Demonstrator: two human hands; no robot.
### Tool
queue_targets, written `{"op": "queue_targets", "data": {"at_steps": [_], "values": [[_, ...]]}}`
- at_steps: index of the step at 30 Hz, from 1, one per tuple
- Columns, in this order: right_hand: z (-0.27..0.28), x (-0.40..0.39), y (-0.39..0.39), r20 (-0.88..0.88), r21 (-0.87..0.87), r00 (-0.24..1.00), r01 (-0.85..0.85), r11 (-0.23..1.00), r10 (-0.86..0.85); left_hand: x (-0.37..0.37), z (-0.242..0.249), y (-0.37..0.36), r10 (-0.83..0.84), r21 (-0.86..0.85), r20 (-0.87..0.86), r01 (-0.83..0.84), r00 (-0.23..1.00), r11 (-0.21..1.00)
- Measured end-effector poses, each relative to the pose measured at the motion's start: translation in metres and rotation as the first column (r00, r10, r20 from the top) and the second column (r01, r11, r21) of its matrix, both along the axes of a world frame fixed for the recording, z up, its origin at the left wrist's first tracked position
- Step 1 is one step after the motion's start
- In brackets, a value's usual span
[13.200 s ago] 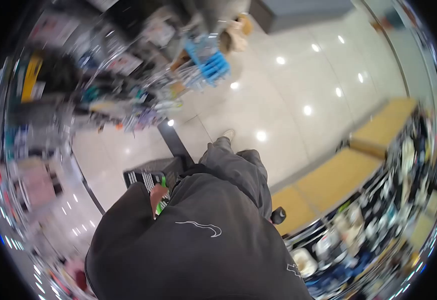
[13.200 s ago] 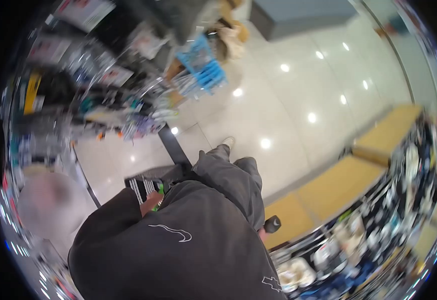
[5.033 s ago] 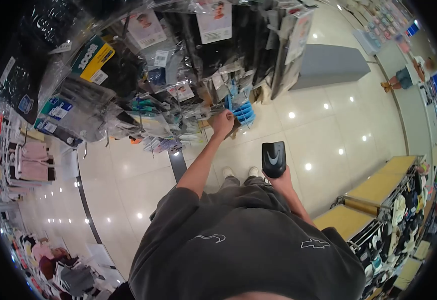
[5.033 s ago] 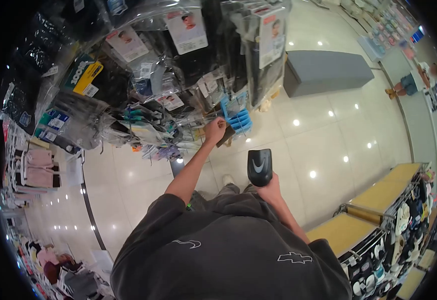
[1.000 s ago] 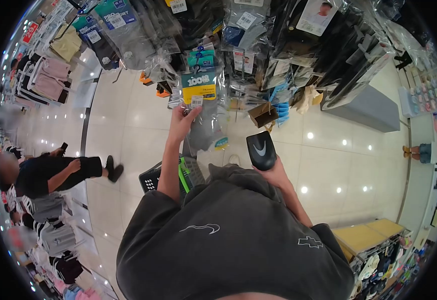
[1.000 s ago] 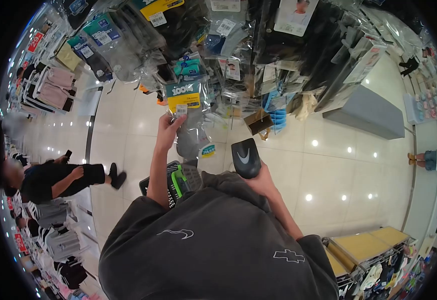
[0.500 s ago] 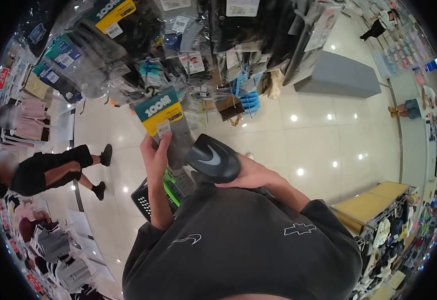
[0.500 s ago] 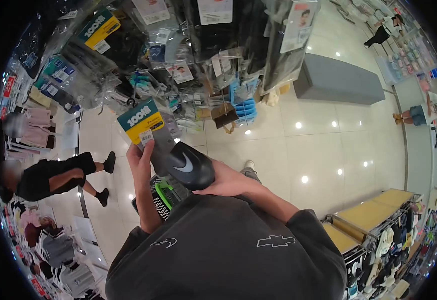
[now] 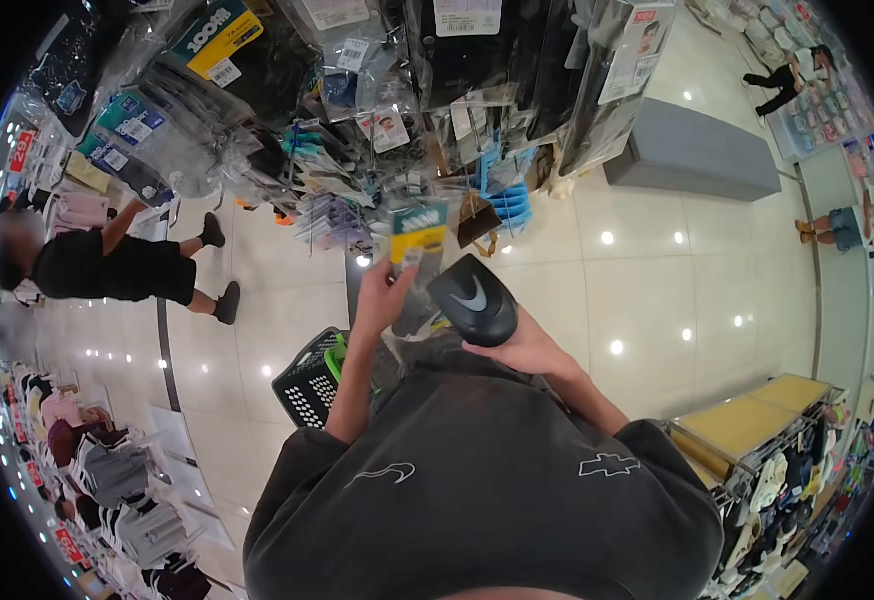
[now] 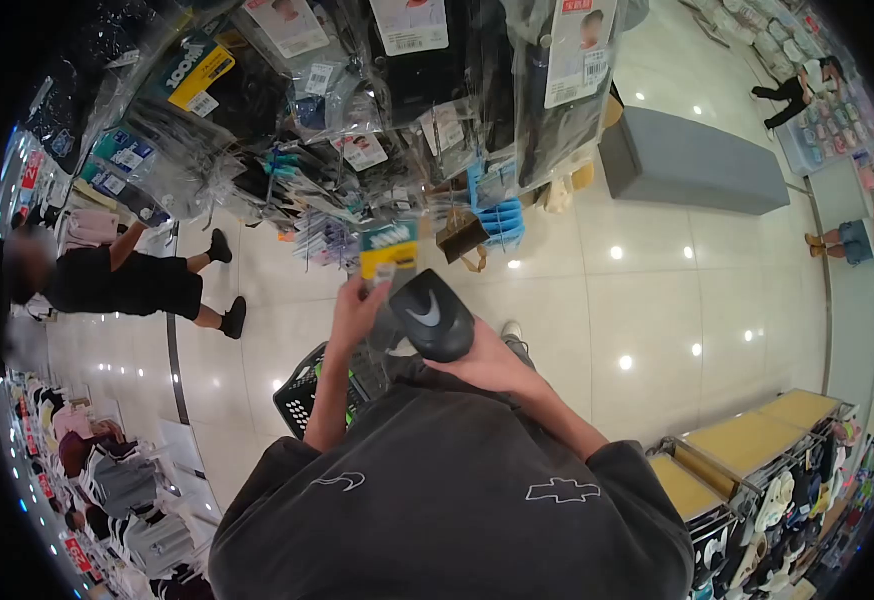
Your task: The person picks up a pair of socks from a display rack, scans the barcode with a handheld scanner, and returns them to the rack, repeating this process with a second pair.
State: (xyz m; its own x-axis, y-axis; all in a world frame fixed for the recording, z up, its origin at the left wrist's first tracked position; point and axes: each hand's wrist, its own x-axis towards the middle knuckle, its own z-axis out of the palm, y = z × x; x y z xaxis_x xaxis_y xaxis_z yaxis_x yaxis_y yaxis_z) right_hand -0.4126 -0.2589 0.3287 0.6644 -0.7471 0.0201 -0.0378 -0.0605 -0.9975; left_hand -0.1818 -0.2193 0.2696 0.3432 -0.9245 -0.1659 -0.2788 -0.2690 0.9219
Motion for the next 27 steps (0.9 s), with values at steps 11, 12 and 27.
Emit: {"op": "queue_targets", "data": {"at_steps": [11, 12, 27], "values": [[-0.052, -0.068, -0.020, -0.283, 0.229, 0.868, 0.475, 0.850, -0.409, -0.069, -0.040, 0.002, -0.300, -0.048, -0.038, 0.298, 0.953, 0.953], [-0.057, -0.070, -0.022, -0.253, 0.168, 0.863, 0.484, 0.859, -0.437, -0.072, -0.041, 0.000, -0.323, -0.041, -0.053, 0.322, 0.945, 0.946], [-0.071, -0.091, -0.033, -0.136, 0.281, 0.876, 0.482, 0.830, -0.462, -0.067, -0.123, -0.063, -0.485, 0.076, 0.102, 0.480, 0.868, 0.874]]}}
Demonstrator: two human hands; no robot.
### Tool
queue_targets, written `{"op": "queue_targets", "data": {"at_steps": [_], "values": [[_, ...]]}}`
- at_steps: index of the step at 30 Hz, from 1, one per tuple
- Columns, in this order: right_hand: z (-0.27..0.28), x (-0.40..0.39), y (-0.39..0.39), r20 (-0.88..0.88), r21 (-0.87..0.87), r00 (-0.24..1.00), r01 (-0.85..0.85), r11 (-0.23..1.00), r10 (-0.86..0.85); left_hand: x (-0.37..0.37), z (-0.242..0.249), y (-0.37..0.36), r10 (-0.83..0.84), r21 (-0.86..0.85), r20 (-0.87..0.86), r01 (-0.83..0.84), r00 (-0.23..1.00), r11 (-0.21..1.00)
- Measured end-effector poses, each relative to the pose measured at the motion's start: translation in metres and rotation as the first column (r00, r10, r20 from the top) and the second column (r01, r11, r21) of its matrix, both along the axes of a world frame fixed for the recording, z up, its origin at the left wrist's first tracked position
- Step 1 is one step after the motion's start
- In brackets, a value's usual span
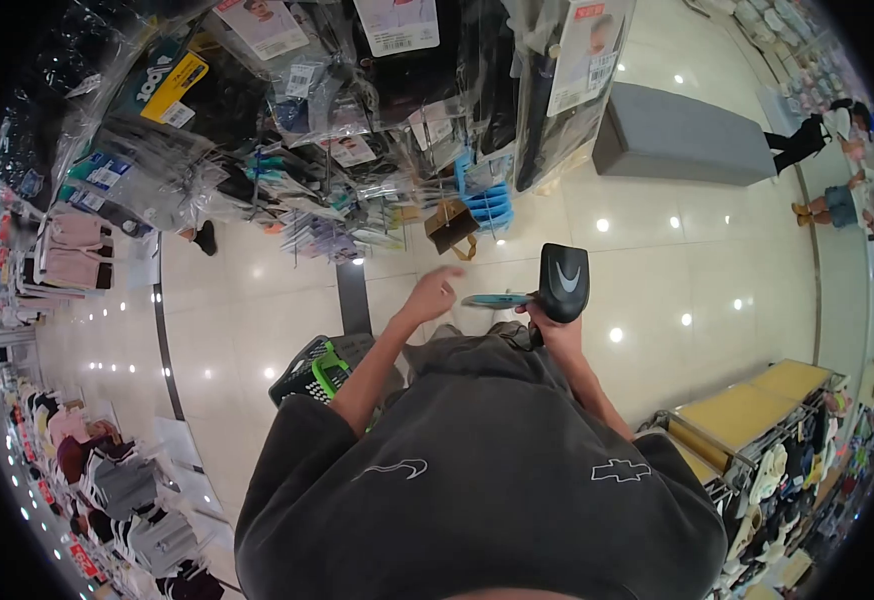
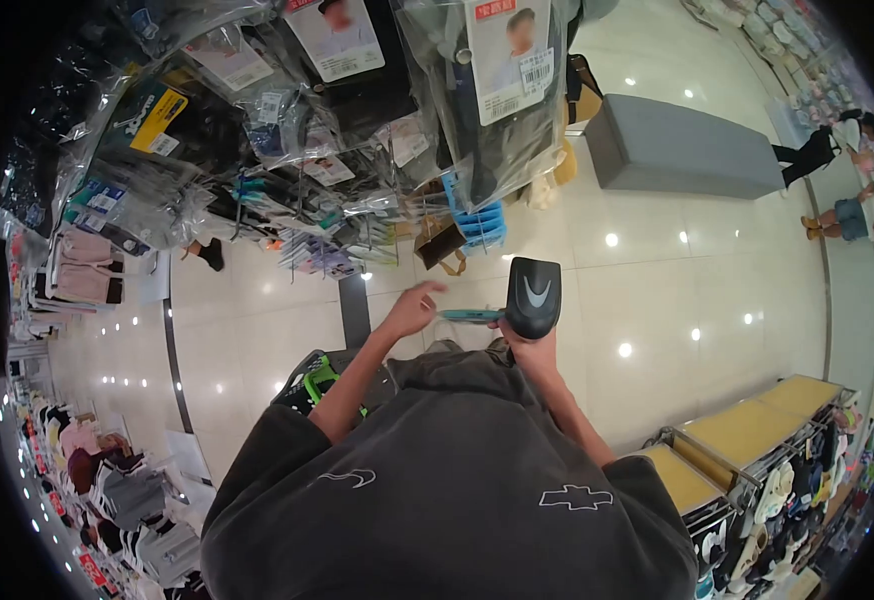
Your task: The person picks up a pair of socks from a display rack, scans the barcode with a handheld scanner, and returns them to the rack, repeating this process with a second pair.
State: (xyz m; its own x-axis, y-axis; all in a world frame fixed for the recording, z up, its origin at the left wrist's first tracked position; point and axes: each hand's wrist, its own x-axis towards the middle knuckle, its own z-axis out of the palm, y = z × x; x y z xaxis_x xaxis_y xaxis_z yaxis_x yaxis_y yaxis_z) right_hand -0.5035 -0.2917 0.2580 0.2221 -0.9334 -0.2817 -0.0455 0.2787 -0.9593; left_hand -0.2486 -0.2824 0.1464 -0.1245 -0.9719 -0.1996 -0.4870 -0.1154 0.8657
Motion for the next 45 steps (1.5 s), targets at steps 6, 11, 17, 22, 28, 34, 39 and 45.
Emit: {"op": "queue_targets", "data": {"at_steps": [6, 11, 17, 22, 28, 34, 39, 45], "values": [[0.014, 0.005, 0.001, -0.188, -0.058, 0.981, -0.054, 0.997, 0.043, -0.010, -0.097, -0.059, 0.251, -0.122, 0.589, -0.223, 0.768, 0.967], [0.023, 0.022, 0.003, -0.116, -0.070, 0.993, 0.023, 0.997, -0.031, 0.004, -0.128, -0.064, 0.109, -0.056, 0.740, -0.100, 0.663, 0.993], [0.023, 0.044, 0.003, -0.117, -0.064, 0.993, -0.023, 0.998, 0.015, -0.002, -0.127, -0.036, 0.082, -0.091, 0.706, -0.025, 0.703, 0.996], [0.013, 0.063, 0.003, 0.053, -0.051, 0.999, 0.004, 0.999, -0.002, -0.006, -0.101, -0.002, -0.109, 0.040, 0.684, 0.112, 0.722, 0.993], [0.007, 0.081, -0.002, 0.022, -0.217, 0.999, -0.028, 0.976, 0.034, -0.008, -0.076, 0.033, 0.045, -0.083, 0.580, 0.004, 0.814, 0.997], [0.020, 0.091, -0.006, 0.243, -0.113, 0.958, 0.182, 0.977, -0.150, 0.004, -0.102, 0.041, 0.009, -0.103, 0.458, 0.043, 0.889, 0.994], [0.010, 0.096, -0.026, 0.372, 0.021, 0.877, 0.319, 0.947, -0.304, 0.014, -0.109, 0.050, 0.041, -0.274, 0.352, 0.061, 0.935, 0.960], [0.009, 0.103, -0.037, 0.392, 0.050, 0.850, 0.363, 0.930, -0.353, 0.016, -0.105, 0.050, -0.052, -0.063, 0.350, 0.079, 0.935, 0.995]]}}
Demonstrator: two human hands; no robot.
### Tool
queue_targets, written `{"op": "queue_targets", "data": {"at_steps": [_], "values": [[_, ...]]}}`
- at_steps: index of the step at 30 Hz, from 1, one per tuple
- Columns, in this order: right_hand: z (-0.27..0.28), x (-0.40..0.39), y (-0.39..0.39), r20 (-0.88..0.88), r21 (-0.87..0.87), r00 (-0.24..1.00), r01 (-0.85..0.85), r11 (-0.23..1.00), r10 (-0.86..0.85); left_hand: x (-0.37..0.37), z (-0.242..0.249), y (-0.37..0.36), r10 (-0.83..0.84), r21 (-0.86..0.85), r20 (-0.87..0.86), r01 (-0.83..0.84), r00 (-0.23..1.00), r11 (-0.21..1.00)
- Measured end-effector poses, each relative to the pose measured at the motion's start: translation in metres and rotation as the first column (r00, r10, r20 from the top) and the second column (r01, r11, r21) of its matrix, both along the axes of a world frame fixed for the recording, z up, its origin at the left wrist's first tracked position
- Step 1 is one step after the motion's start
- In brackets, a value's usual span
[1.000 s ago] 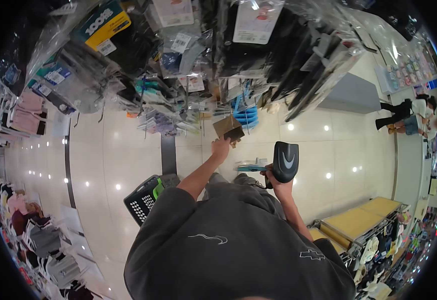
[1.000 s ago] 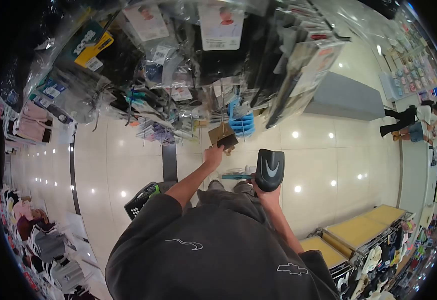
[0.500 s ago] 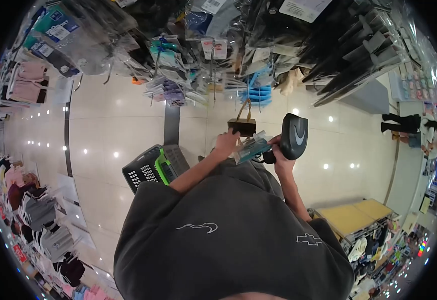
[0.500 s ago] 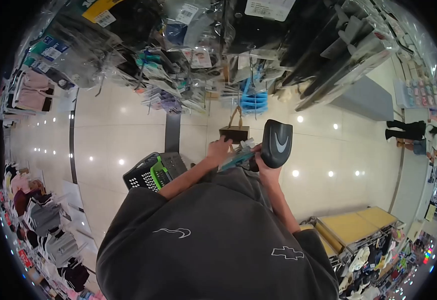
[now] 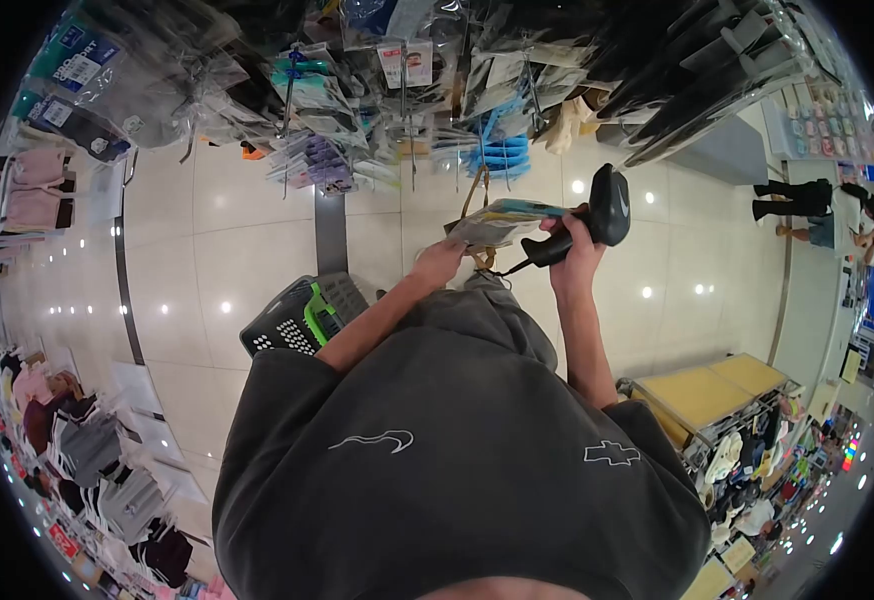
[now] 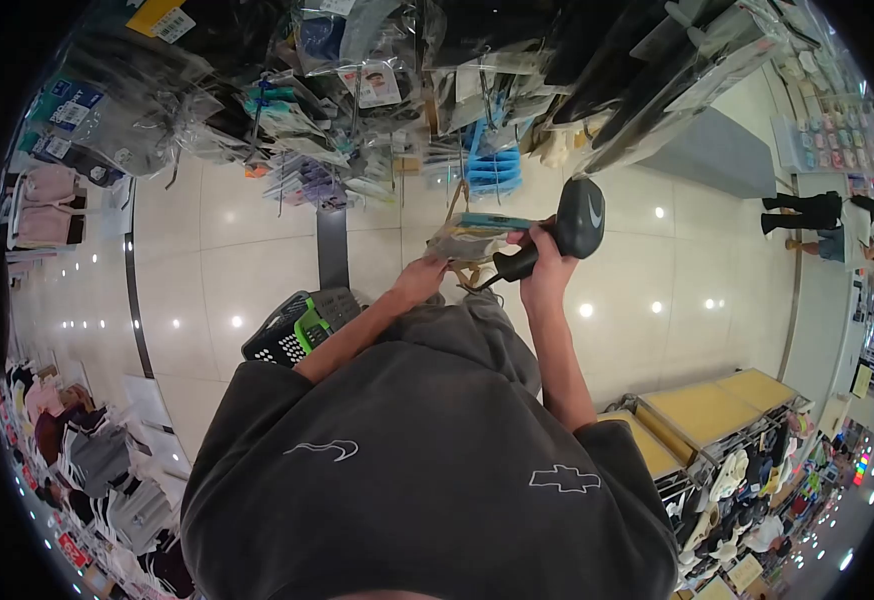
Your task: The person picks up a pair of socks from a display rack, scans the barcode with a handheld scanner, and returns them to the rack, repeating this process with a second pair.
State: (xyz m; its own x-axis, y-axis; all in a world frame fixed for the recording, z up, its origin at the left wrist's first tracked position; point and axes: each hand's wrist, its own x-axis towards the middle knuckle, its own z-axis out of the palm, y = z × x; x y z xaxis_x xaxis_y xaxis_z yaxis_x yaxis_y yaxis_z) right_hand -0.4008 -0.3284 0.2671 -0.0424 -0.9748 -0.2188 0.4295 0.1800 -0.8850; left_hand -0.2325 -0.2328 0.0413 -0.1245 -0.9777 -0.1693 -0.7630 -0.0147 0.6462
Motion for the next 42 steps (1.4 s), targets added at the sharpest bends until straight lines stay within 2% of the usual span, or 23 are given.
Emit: {"op": "queue_targets", "data": {"at_steps": [4, 7, 10, 13, 16, 18, 20, 22, 27, 30, 32, 34, 39, 42], "values": [[-0.016, 0.003, -0.010, 0.002, 0.015, 1.000, 0.028, 0.999, -0.028, 0.003, 0.008, 0.002, -0.077, -0.087, 0.071, 0.083, 0.994, 0.993], [-0.011, 0.007, -0.015, 0.058, 0.017, 0.997, 0.050, 0.999, -0.051, 0.007, 0.020, 0.001, -0.144, 0.003, 0.107, 0.144, 0.984, 0.990], [-0.009, 0.014, -0.018, 0.042, 0.004, 0.997, 0.063, 0.998, -0.063, 0.010, 0.034, -0.004, -0.208, 0.001, 0.119, 0.209, 0.971, 0.978], [-0.012, 0.015, -0.022, 0.077, 0.010, 0.995, 0.056, 0.998, -0.056, 0.013, 0.041, -0.002, -0.219, -0.007, 0.156, 0.222, 0.963, 0.975], [-0.002, 0.021, -0.022, 0.083, 0.031, 0.991, 0.100, 0.995, -0.102, 0.013, 0.032, -0.001, -0.201, -0.111, 0.096, 0.211, 0.975, 0.971], [-0.010, 0.018, -0.023, 0.056, 0.025, 0.990, 0.127, 0.992, -0.129, 0.011, 0.031, -0.002, -0.241, -0.002, 0.118, 0.242, 0.963, 0.970], [-0.013, 0.016, -0.023, 0.079, 0.025, 0.992, 0.100, 0.995, -0.102, 0.013, 0.029, 0.000, -0.259, -0.062, 0.175, 0.273, 0.950, 0.960], [-0.004, 0.021, -0.020, 0.065, 0.052, 0.991, 0.112, 0.992, -0.115, 0.016, 0.050, -0.003, -0.289, 0.012, 0.204, 0.293, 0.935, 0.956], [0.001, 0.023, -0.018, 0.009, 0.069, 0.999, -0.048, 0.996, 0.048, 0.018, 0.057, -0.004, -0.227, 0.029, 0.158, 0.225, 0.961, 0.974], [-0.005, 0.021, -0.013, -0.114, 0.008, 0.992, -0.056, 0.998, 0.056, 0.015, 0.045, -0.001, -0.163, -0.023, 0.094, 0.166, 0.982, 0.986], [-0.011, 0.019, -0.010, -0.256, -0.021, 0.966, -0.031, 0.999, 0.025, 0.016, 0.035, 0.000, -0.112, -0.075, 0.042, 0.115, 0.993, 0.991], [-0.014, 0.016, -0.007, -0.384, -0.057, 0.923, -0.057, 0.997, 0.031, 0.015, 0.032, -0.001, -0.104, -0.089, 0.071, 0.111, 0.992, 0.990], [-0.003, 0.020, -0.002, -0.471, -0.147, 0.881, -0.122, 0.982, 0.039, 0.011, 0.020, -0.001, -0.085, -0.209, 0.188, 0.124, 0.979, 0.970], [-0.001, 0.021, -0.001, -0.599, -0.168, 0.800, -0.173, 0.971, 0.039, 0.012, 0.026, 0.000, -0.046, -0.231, 0.263, 0.110, 0.964, 0.967]]}}
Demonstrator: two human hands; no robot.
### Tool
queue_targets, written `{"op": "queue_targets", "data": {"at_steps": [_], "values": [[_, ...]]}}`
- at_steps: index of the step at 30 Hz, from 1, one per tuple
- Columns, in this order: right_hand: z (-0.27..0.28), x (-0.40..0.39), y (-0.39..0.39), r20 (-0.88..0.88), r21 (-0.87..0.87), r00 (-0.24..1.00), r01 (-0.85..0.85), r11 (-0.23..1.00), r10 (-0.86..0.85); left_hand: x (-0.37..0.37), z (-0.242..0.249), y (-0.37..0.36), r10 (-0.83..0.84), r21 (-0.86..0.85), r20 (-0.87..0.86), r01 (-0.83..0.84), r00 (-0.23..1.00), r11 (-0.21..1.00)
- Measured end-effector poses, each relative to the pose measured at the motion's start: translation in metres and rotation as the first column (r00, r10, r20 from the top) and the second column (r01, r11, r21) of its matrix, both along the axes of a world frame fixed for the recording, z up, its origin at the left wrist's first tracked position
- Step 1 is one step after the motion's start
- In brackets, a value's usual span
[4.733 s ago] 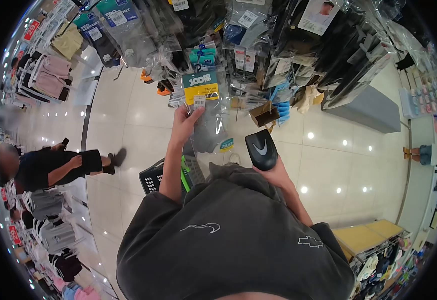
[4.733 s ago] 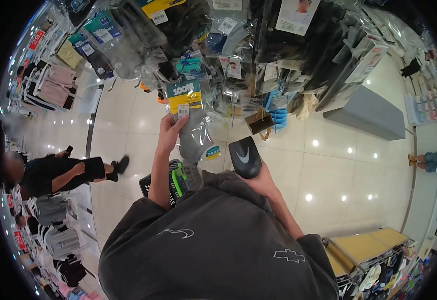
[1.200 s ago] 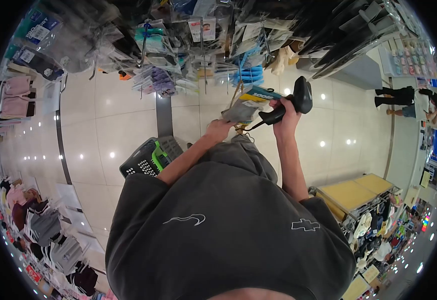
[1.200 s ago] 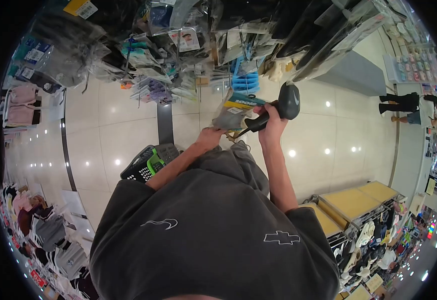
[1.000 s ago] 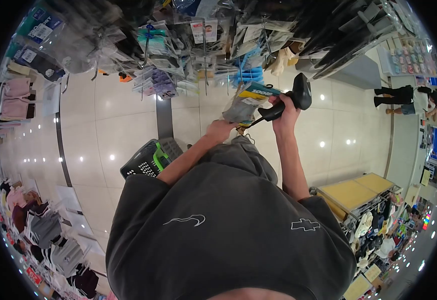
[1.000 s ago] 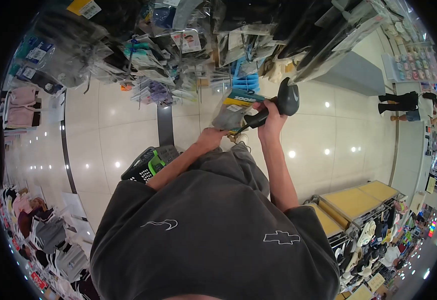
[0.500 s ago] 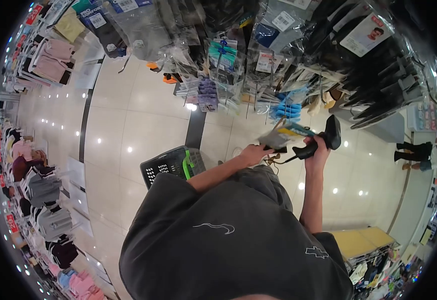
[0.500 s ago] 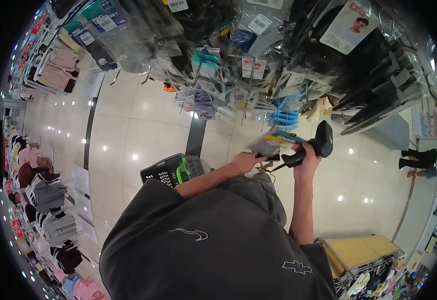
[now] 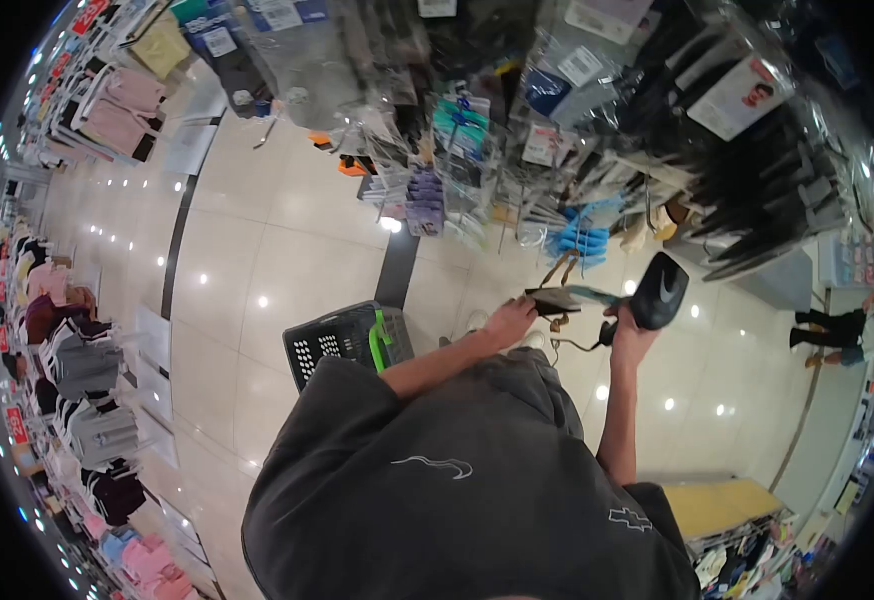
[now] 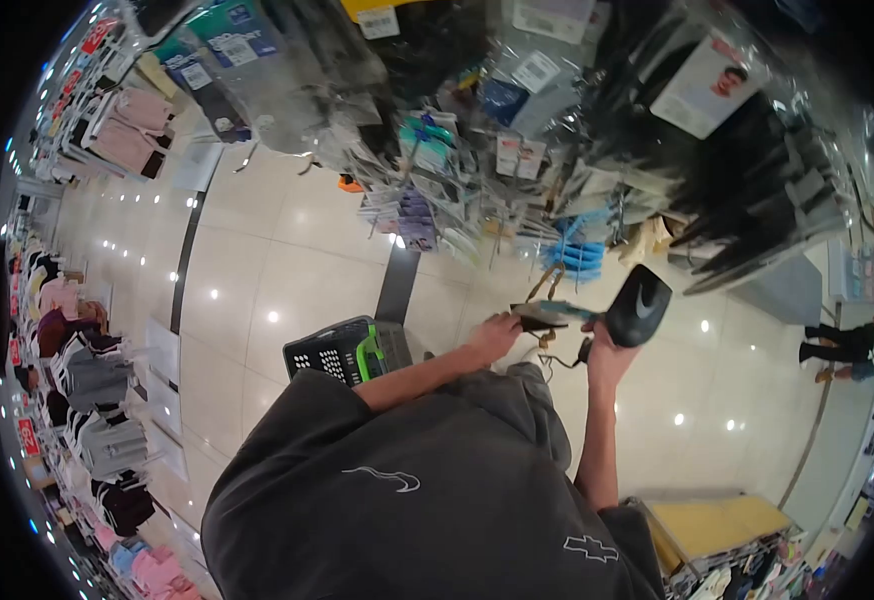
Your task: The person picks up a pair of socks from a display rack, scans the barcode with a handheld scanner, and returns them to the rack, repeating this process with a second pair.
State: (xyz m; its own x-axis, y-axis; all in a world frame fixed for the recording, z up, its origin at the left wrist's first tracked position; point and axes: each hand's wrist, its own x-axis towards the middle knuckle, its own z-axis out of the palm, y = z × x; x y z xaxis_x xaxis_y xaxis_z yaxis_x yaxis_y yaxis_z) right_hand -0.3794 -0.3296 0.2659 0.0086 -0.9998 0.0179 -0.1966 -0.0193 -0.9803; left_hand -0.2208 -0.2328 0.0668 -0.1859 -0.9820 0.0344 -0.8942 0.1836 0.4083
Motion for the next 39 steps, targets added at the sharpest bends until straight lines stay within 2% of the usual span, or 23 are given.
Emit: {"op": "queue_targets", "data": {"at_steps": [1, 2, 3, 4, 5, 7, 11, 17, 21, 23, 24, 25, 26, 28, 29, 30, 31, 32, 33, 34, 36, 39], "values": [[-0.001, 0.002, 0.000, -0.005, -0.014, 1.000, 0.018, 1.000, -0.018, -0.002, 0.001, 0.000, 0.007, -0.004, 0.013, -0.007, 1.000, 1.000], [-0.007, 0.000, -0.001, -0.012, 0.019, 0.999, 0.034, 0.999, -0.034, -0.007, -0.010, 0.002, 0.078, -0.069, 0.035, -0.076, 0.996, 0.995], [-0.011, 0.000, -0.002, 0.015, 0.034, 0.998, 0.053, 0.998, -0.053, -0.007, -0.020, 0.003, 0.083, -0.174, 0.087, -0.067, 0.993, 0.982], [-0.015, -0.003, -0.003, 0.002, 0.026, 0.999, 0.048, 0.999, -0.048, -0.007, -0.014, 0.003, 0.075, -0.079, 0.088, -0.068, 0.993, 0.995], [-0.009, -0.001, -0.002, -0.001, 0.037, 0.999, 0.043, 0.998, -0.043, -0.005, -0.007, 0.004, 0.087, -0.072, 0.067, -0.082, 0.994, 0.994], [-0.001, 0.001, -0.002, -0.009, 0.054, 1.000, 0.015, 0.998, -0.015, -0.002, -0.002, 0.005, 0.116, -0.131, 0.016, -0.112, 0.993, 0.985], [0.008, 0.003, -0.003, 0.017, 0.101, 1.000, -0.001, 0.995, 0.000, 0.005, 0.004, 0.010, 0.108, -0.095, -0.060, -0.113, 0.992, 0.989], [-0.012, -0.003, -0.002, -0.160, 0.047, 0.986, -0.046, 0.998, 0.053, 0.011, -0.003, 0.018, 0.062, -0.106, -0.237, -0.089, 0.970, 0.990], [-0.021, 0.005, 0.006, -0.070, 0.043, 0.992, -0.103, 0.994, 0.106, 0.014, -0.002, 0.020, 0.035, -0.125, -0.293, -0.074, 0.955, 0.989], [-0.030, 0.006, 0.008, -0.106, 0.031, 0.982, -0.151, 0.988, 0.153, 0.015, -0.004, 0.019, 0.005, -0.155, -0.349, -0.063, 0.937, 0.986], [-0.036, 0.007, 0.008, -0.124, 0.025, 0.976, -0.177, 0.984, 0.179, 0.014, -0.005, 0.019, 0.015, -0.131, -0.377, -0.070, 0.926, 0.989], [-0.043, 0.008, 0.009, -0.051, 0.088, 0.981, -0.182, 0.979, 0.187, 0.013, -0.009, 0.018, 0.026, -0.109, -0.403, -0.077, 0.915, 0.991], [-0.049, 0.007, 0.010, -0.101, 0.114, 0.976, -0.184, 0.976, 0.195, 0.012, -0.013, 0.018, 0.038, -0.085, -0.426, -0.082, 0.904, 0.993], [-0.061, 0.006, 0.008, -0.178, 0.149, 0.959, -0.195, 0.969, 0.220, 0.006, -0.019, 0.019, 0.210, 0.124, -0.487, -0.170, 0.848, 0.978], [-0.071, 0.007, 0.007, -0.231, 0.052, 0.952, -0.193, 0.980, 0.199, 0.007, -0.016, 0.020, 0.194, 0.109, -0.469, -0.161, 0.862, 0.981], [-0.091, 0.002, 0.003, -0.231, 0.103, 0.946, -0.210, 0.972, 0.229, 0.010, -0.016, 0.019, 0.088, -0.027, -0.409, -0.108, 0.908, 0.994], [-0.112, -0.002, 0.002, -0.248, 0.096, 0.944, -0.198, 0.976, 0.216, 0.010, -0.024, 0.019, 0.083, -0.064, -0.390, -0.117, 0.917, 0.991], [-0.105, 0.001, 0.004, -0.229, 0.192, 0.942, -0.205, 0.960, 0.247, 0.012, -0.020, 0.018, 0.045, -0.130, -0.390, -0.103, 0.920, 0.986], [-0.125, -0.002, 0.005, -0.214, 0.158, 0.958, -0.157, 0.975, 0.189, 0.014, -0.019, 0.016, 0.037, -0.143, -0.375, -0.097, 0.926, 0.985], [-0.113, 0.002, 0.010, -0.155, 0.196, 0.969, -0.162, 0.967, 0.193, 0.013, -0.017, 0.014, 0.077, -0.142, -0.386, -0.141, 0.919, 0.980], [-0.122, 0.000, 0.013, -0.184, 0.086, 0.971, -0.140, 0.987, 0.153, 0.016, -0.011, 0.008, 0.077, -0.150, -0.354, -0.137, 0.932, 0.979], [-0.104, 0.007, 0.019, -0.111, 0.201, 0.990, -0.068, 0.977, 0.092, 0.019, -0.013, -0.001, 0.089, -0.121, -0.280, -0.127, 0.956, 0.985]]}}
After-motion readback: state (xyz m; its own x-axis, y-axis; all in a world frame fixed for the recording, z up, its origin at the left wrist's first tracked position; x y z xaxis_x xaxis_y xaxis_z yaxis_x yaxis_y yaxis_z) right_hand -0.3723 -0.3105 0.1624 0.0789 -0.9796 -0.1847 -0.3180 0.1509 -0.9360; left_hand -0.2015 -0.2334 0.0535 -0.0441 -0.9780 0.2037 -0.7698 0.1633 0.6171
